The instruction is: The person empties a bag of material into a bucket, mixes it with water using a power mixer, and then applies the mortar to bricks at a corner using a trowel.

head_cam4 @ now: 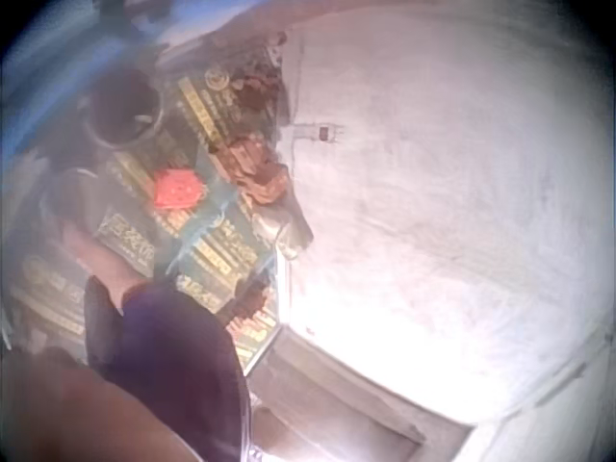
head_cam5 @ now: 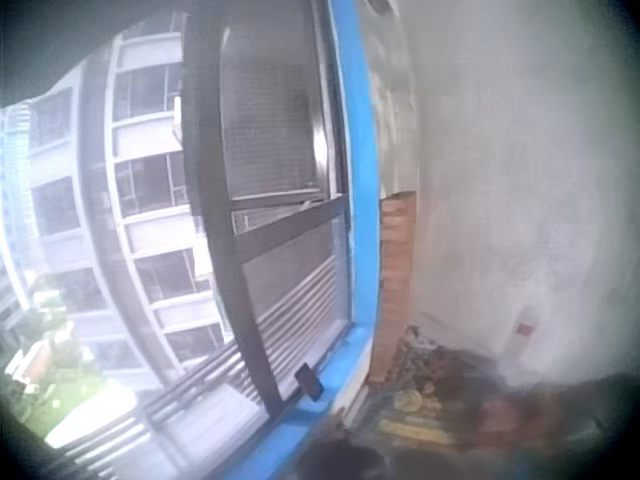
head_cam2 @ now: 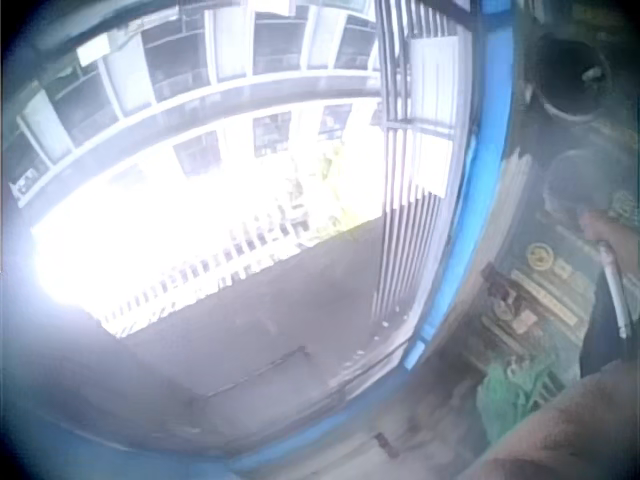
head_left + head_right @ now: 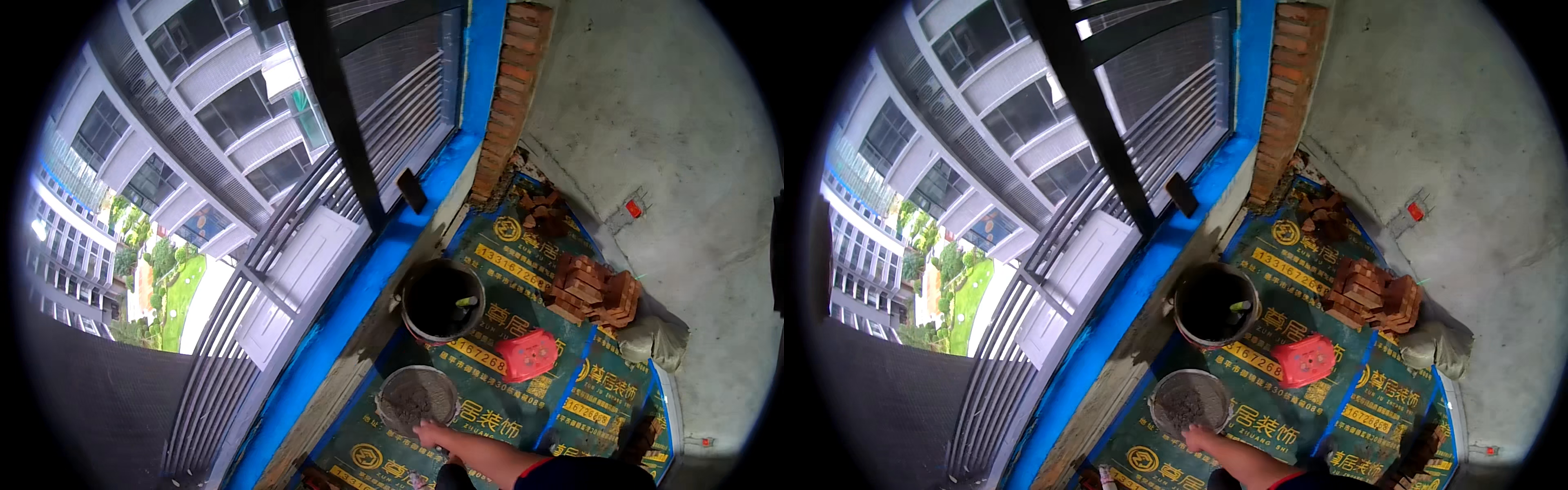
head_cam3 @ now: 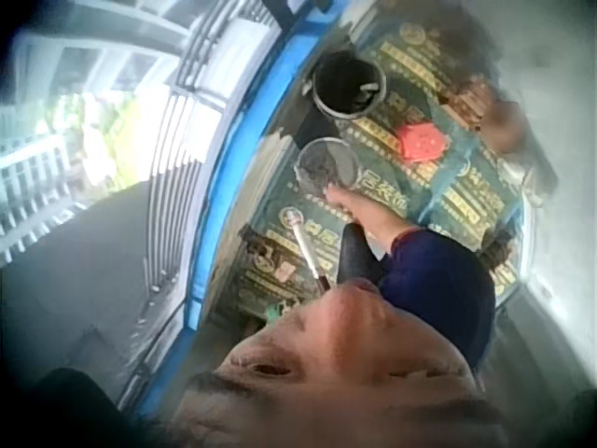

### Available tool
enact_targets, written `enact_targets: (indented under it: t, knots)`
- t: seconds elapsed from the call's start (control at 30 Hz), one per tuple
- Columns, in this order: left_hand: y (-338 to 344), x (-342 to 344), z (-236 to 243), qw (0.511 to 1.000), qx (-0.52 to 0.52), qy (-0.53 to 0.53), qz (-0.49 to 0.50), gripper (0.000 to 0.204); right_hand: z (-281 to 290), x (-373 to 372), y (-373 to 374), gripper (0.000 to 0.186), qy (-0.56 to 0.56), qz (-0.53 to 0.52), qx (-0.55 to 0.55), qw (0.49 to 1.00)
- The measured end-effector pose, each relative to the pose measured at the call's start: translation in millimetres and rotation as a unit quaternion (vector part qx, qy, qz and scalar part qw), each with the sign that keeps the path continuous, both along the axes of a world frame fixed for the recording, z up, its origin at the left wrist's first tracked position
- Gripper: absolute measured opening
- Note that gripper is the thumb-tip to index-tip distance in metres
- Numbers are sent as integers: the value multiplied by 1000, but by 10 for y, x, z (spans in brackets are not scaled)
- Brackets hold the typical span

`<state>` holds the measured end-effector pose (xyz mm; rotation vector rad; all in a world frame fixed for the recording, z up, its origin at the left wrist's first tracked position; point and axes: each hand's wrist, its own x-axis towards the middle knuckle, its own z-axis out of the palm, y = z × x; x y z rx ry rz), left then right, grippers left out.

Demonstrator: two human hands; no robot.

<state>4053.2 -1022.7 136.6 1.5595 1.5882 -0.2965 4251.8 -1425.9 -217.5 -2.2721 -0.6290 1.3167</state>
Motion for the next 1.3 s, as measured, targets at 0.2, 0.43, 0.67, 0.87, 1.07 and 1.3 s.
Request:
enact_targets:
  t: [0.2,0.43,0.67,0.87,1.07,1.3]
  knots:
    - [-1423,210,-29,998,-56,4,-18,31,546,17,-2118,25,206,-10,-45,977]
    - [-3584,698,-372,983,-130,-32,-124,33,616,-11,-5870,21,-64,-65,-116,989]
    - [-6212,302,-961,914,-278,137,-260,34,1661,471,-8547,18,152,-616,-52,771]
    - [-6567,1452,-589,895,-148,-23,-421,21,1525,793,-9259,12,111,-768,50,629]
    - [-6575,2533,-394,947,-174,-209,-169,24,1100,1239,-8899,23,235,-672,263,651]
    - [-6695,1973,-974,954,-246,-56,-163,23,2166,1638,-7286,22,169,-508,112,837]
